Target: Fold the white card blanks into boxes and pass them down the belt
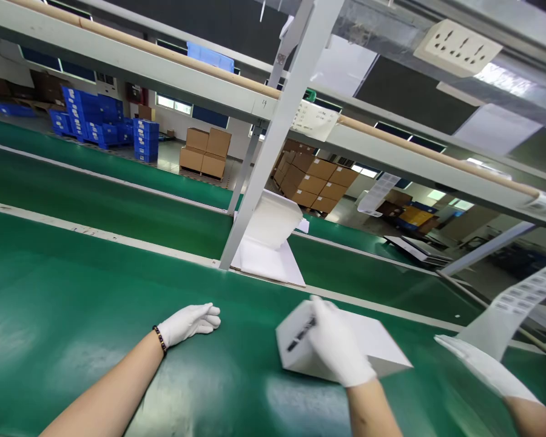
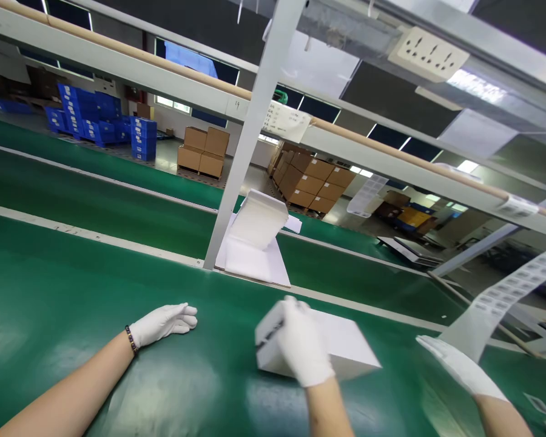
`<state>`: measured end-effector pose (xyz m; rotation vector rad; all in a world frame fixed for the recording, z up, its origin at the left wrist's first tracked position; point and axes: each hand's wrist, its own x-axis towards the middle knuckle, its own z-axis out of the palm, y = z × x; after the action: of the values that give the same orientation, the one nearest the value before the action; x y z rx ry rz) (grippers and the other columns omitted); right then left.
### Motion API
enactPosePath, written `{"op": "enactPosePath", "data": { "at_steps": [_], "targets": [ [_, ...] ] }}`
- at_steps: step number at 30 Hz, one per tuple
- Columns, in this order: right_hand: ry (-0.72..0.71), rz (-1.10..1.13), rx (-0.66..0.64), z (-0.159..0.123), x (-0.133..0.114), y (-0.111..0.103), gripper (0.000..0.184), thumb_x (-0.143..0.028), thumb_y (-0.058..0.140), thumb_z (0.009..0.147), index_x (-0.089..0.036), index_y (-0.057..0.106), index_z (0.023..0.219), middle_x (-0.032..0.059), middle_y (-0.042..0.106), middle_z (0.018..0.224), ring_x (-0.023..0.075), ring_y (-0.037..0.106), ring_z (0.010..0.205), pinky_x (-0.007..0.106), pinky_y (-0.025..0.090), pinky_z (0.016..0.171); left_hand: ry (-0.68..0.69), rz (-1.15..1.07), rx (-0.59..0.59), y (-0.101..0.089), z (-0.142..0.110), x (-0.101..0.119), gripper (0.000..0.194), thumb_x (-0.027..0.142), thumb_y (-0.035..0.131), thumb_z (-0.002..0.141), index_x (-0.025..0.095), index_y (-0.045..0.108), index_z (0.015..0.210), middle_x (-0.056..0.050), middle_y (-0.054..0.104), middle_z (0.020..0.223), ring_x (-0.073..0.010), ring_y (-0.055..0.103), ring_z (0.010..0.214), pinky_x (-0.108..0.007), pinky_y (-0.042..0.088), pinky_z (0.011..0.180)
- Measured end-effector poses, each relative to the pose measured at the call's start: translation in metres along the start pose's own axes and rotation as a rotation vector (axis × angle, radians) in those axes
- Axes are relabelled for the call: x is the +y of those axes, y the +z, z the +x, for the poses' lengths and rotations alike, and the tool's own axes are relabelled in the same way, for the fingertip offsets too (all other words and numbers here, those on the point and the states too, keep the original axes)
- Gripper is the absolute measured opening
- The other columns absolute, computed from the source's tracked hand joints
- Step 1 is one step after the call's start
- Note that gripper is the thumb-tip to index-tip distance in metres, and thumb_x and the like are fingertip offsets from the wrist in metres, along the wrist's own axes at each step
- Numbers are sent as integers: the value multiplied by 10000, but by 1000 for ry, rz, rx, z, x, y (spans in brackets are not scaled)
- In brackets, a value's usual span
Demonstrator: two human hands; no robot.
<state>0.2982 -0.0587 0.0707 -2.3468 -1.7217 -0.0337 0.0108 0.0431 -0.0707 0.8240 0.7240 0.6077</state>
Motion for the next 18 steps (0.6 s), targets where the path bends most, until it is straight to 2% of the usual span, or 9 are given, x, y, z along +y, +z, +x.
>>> {"op": "enactPosePath", "data": {
  "at_steps": [1,2,3,5,7,9,13,16,18],
  "targets": [
    [120,-5,66,5,26,-3,418,-373,527,762,-132,625,1089,208,650,1024,378,599,981,468,469,789,-3,-5,4,1,0,0,649,624,769,634,107,681,1016,-121,727,957,-252,651,1009,-366,454,944],
    [232,49,124,9,45,-6,442,-501,519,779,-155,635,1030,183,666,935,366,621,888,463,475,743,-5,-7,6,3,1,1,656,625,775,624,104,682,1011,-122,728,952,-252,651,1009,-367,454,946],
    [284,138,191,10,59,-6,509,-596,500,778,-172,634,1024,150,672,856,340,633,803,449,479,712,-6,-7,5,4,2,1,662,628,776,619,102,682,1010,-121,727,948,-251,650,1008,-368,453,948],
    [290,407,265,13,66,0,640,-693,482,768,-185,608,1137,88,674,751,281,644,687,414,494,688,-6,-9,4,6,3,2,669,635,772,618,102,679,1010,-119,727,940,-247,650,1001,-370,449,950],
    [190,671,272,21,55,15,707,-681,475,798,-171,537,1284,53,673,706,230,645,615,383,514,685,-3,-15,1,7,4,2,672,644,764,622,104,675,1013,-118,726,936,-243,651,992,-370,444,948],
    [73,774,248,41,36,38,708,-667,427,831,-131,541,1279,51,664,686,201,630,566,364,524,656,-2,-17,-2,7,4,1,680,647,763,622,101,673,1017,-122,725,937,-240,650,983,-368,440,947],
    [-66,657,224,105,3,84,492,-597,464,811,-150,645,912,64,629,694,202,613,626,334,501,622,-7,-24,1,6,5,0,684,650,782,588,106,680,991,-108,725,894,-215,655,917,-344,448,901],
    [-128,581,189,145,-7,107,277,-456,660,683,-194,598,747,50,616,749,206,592,724,328,477,688,4,-39,15,5,6,-1,684,655,792,565,110,682,964,-93,721,851,-200,657,870,-327,457,861],
    [-163,530,160,162,-8,120,263,-353,735,571,-199,558,690,38,595,757,202,566,736,330,461,698,14,-42,22,4,7,-1,694,661,789,562,107,681,965,-93,719,851,-200,659,860,-332,460,858]
  ]
}}
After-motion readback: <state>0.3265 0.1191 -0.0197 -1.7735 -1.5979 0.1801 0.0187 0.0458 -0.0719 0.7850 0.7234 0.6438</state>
